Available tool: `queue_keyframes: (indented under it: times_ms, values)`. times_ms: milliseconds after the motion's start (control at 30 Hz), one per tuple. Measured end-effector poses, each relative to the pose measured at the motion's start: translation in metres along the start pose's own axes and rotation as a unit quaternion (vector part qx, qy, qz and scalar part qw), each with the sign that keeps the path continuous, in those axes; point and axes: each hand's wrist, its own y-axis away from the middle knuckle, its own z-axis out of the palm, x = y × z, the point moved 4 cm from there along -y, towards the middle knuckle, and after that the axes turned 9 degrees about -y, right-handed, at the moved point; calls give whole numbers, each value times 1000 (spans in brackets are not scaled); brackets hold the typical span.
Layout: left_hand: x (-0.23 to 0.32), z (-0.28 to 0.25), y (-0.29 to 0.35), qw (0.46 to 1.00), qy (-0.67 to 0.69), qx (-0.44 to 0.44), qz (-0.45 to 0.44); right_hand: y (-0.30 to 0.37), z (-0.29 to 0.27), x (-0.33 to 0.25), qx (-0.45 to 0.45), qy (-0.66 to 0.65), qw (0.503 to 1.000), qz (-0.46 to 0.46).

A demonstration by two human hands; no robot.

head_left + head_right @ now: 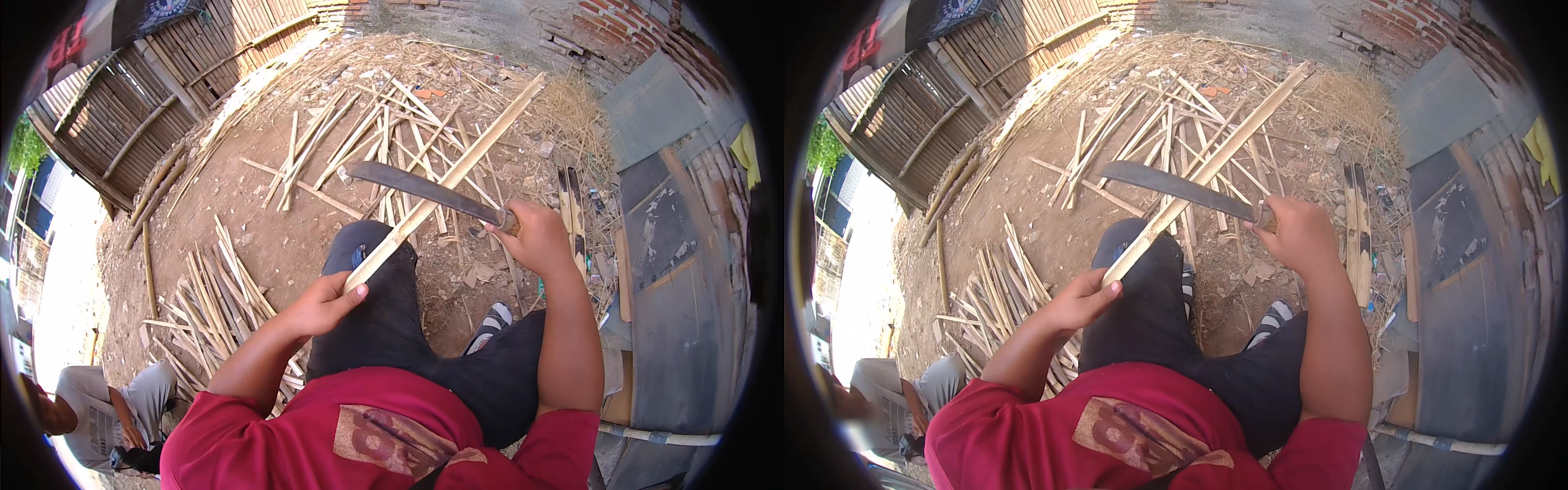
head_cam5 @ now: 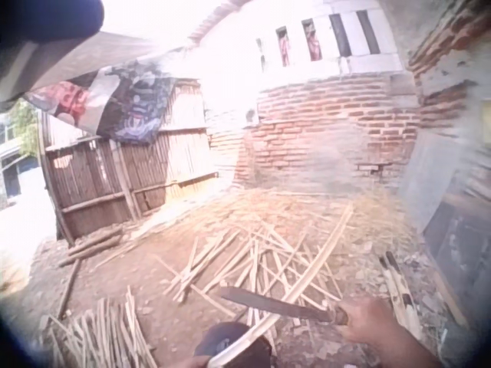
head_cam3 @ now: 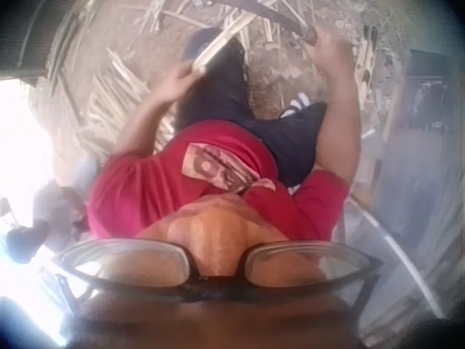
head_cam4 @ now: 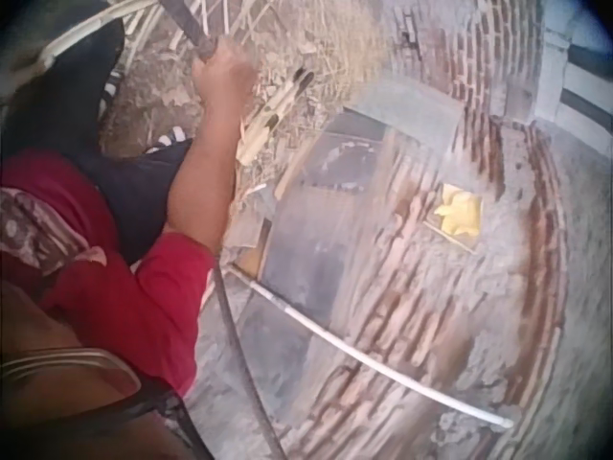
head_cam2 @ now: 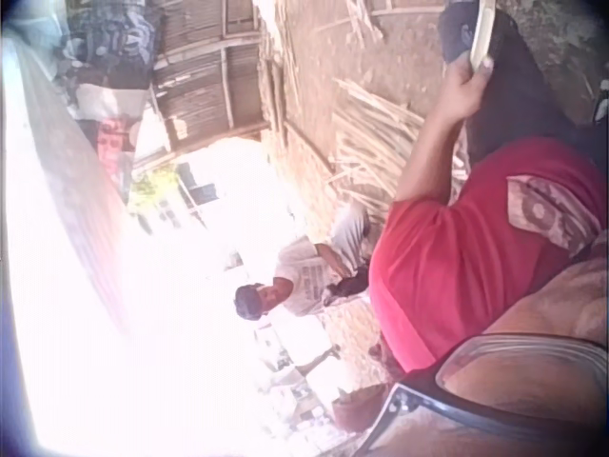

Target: The person uses a machete to shave and smooth the edges of thin strips of bamboo while sitting on the ground. The person handles several bamboo strips one at a time, removing excess material from their sides.

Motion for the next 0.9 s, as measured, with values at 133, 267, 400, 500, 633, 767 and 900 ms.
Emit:
queue_keyframes:
  times_ms: [133, 267, 400, 500, 633, 767, 900]
  values:
    - [-15, -2, -1, 999, 9, -36, -23, 0, 6, -9, -24, 33, 994, -100]
    - [-16, -3, 2, 998, 20, -36, -43, -6, -12, 38, 39, -25, 996, 81]
    - [-19, -2, -1, 998, 10, -33, -53, -3, -18, 37, 62, 2, 994, 95]
    - [-18, 1, -5, 996, 43, -49, -58, -2, 1, 19, -9, 2, 1000, 7]
    - [-18, 1, -5, 997, 35, -48, -58, -2, 9, 19, -44, 11, 998, -34]
    - [-15, 2, 0, 996, 51, -45, -49, -4, -16, 53, 17, -24, 987, 158]
    - [-25, -2, 3, 995, 33, -54, -72, 3, -19, 60, 52, -69, 981, 174]
